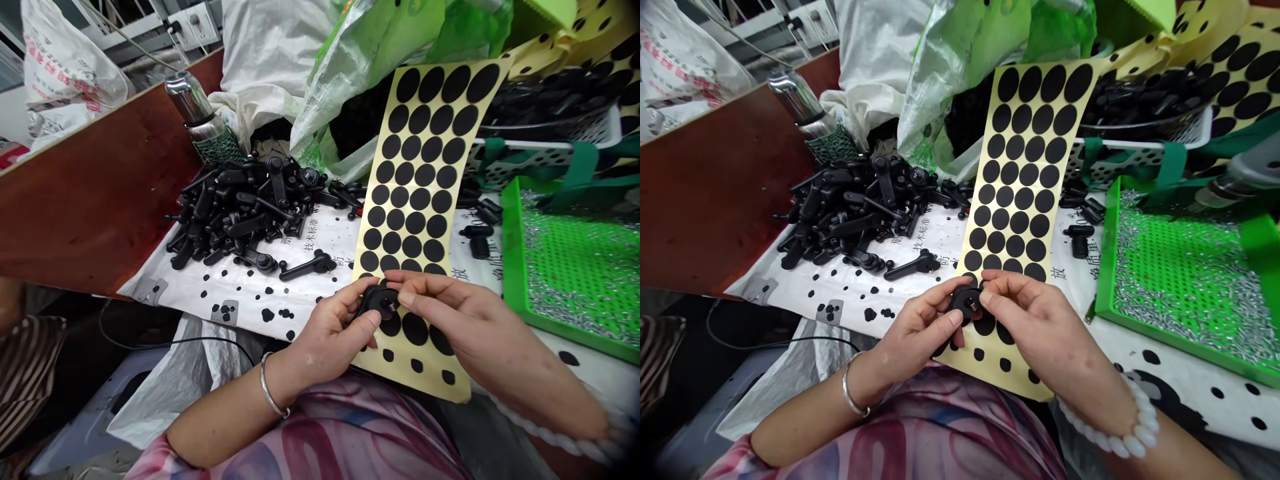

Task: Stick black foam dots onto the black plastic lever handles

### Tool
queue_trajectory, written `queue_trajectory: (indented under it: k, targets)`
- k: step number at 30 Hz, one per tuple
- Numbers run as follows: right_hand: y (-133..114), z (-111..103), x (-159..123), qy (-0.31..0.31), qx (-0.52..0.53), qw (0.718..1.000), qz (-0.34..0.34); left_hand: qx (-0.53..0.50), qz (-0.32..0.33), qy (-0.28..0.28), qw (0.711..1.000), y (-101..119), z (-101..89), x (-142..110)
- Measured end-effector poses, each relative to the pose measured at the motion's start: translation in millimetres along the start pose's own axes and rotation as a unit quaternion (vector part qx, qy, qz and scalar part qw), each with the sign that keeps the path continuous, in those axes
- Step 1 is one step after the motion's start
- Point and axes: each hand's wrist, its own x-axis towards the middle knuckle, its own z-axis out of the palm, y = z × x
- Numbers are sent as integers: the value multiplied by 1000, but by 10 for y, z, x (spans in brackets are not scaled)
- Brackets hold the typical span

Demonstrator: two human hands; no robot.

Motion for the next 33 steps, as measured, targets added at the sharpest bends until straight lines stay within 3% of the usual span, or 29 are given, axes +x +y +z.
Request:
queue_trajectory:
  k: [7, 11, 13, 16, 18, 21, 27, 33]
  targets:
    - [135, 111, -20, 88, -88, 982, -144, 2, -8, 23, 1000, 9, 26, -2]
    - [174, 179, -16, 202, -215, 912, -284, 1, -7, 43, 999, 34, 18, 9]
    - [143, 159, 11, 241, -212, 901, -292, -27, -13, 45, 999, 50, -7, 9]
    - [49, 57, 44, 169, -67, 964, -196, -100, -20, 20, 995, 73, -55, -3]
    - [-15, -5, 37, 119, 10, 983, -142, -128, -18, 8, 992, 80, -80, -11]
    - [-71, -6, -16, 95, 27, 986, -136, -130, -13, 11, 991, 69, -84, -10]
    - [-82, 188, -55, -48, 85, 991, -97, -79, -14, 32, 996, 31, -14, -9]
    - [17, 222, -79, -63, 44, 989, -125, -62, -25, 61, 996, 46, -45, -65]
